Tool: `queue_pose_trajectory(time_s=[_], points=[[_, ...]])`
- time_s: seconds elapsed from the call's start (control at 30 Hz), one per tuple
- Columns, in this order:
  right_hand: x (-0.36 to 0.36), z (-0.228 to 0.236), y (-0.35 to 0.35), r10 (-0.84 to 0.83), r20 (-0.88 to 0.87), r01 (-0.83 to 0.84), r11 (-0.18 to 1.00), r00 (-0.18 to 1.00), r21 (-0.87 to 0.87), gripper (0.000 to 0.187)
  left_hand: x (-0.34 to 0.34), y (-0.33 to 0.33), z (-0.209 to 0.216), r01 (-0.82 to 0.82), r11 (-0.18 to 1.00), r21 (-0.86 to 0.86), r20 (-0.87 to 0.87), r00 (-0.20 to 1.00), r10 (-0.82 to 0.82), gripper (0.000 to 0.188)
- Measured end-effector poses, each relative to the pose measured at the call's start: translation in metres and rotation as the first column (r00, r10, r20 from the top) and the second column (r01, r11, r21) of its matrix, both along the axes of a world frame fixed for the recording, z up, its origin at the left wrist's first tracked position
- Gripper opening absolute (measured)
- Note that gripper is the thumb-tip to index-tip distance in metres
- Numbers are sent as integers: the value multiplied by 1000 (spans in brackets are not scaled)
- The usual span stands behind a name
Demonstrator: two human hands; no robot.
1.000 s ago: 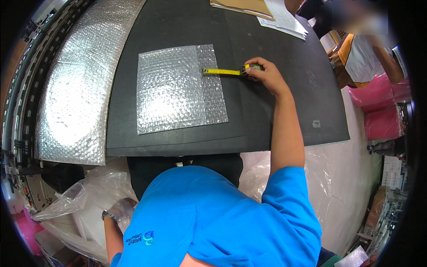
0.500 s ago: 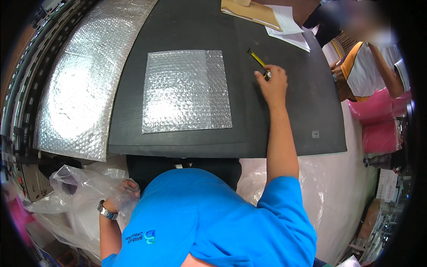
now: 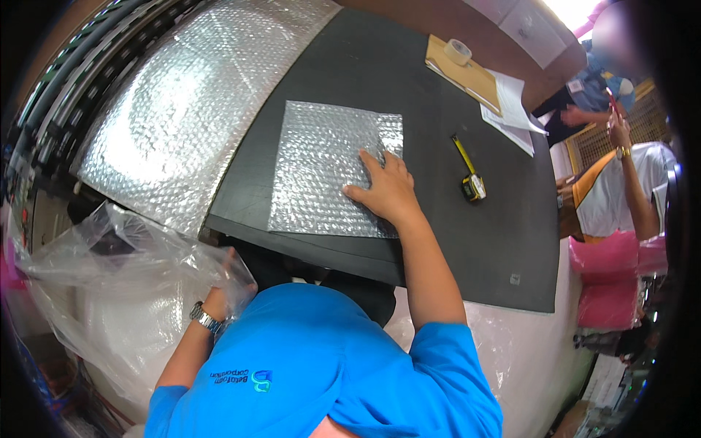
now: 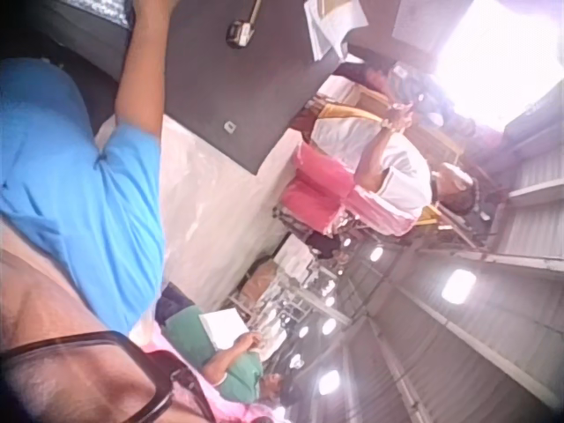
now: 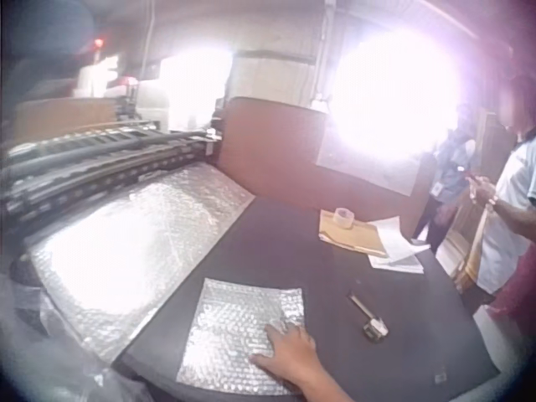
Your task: The person measures and stacks bubble wrap sheets on a table using a tape measure. They repeatedly measure the dimensions of individual sheets, stack them, and place them into a plastic bag.
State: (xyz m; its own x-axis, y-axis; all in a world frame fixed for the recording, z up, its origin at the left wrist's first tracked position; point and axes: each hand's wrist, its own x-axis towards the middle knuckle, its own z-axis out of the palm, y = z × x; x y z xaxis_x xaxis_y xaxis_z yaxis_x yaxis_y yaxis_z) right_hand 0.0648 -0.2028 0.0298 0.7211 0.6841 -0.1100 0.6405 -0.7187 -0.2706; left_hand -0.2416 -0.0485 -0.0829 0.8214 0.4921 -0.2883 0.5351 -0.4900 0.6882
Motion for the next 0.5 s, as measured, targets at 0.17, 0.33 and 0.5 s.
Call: queue_pose_trajectory(time_s=[0.17, 0.33, 0.5], points=[[-21, 1, 3, -8, 36, 4, 994, 999, 112, 61, -15, 4, -40, 62, 997, -50, 108, 993, -56, 62], [12, -25, -29, -11, -68, 55, 710, 998, 702, 52, 6, -2, -18, 172, 982, 74, 228, 956, -184, 15], [-85, 88, 64, 315, 243, -314, 197, 918, 929, 47, 16, -7, -50, 153, 988, 35, 292, 943, -157, 25]])
